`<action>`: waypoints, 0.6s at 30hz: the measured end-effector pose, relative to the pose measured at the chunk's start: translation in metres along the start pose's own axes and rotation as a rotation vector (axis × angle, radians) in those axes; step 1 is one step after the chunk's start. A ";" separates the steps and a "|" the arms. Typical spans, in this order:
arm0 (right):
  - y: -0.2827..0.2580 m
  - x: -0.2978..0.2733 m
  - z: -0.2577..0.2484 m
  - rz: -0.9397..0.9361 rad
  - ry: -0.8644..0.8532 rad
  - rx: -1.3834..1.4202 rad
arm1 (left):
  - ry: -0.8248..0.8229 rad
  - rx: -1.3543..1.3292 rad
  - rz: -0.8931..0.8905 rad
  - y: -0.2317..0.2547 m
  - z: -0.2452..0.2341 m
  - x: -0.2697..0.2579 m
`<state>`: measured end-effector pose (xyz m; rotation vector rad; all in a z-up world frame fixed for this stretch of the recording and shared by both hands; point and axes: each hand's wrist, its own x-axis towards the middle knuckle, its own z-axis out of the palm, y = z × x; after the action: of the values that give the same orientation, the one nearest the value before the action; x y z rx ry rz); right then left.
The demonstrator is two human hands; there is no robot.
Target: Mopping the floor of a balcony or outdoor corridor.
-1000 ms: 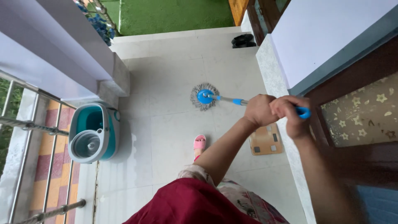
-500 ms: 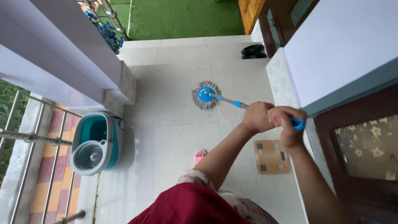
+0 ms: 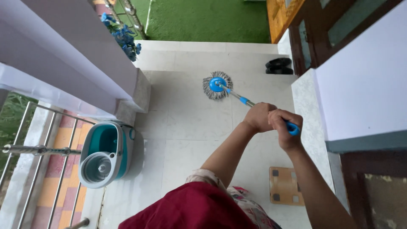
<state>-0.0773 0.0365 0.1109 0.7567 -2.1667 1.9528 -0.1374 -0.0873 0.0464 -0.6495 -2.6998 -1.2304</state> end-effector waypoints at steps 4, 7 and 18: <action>-0.004 0.045 -0.008 0.032 -0.061 0.033 | 0.043 0.021 -0.068 0.001 -0.020 0.029; -0.013 0.075 -0.010 -0.096 -0.179 0.060 | 0.114 0.016 -0.100 -0.005 -0.027 0.040; -0.010 0.172 -0.055 -0.190 -0.550 0.224 | 0.499 0.057 -0.153 0.006 -0.039 0.108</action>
<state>-0.2350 0.0410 0.2001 1.6377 -2.0348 2.0858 -0.2354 -0.0769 0.1051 -0.1035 -2.3801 -1.1532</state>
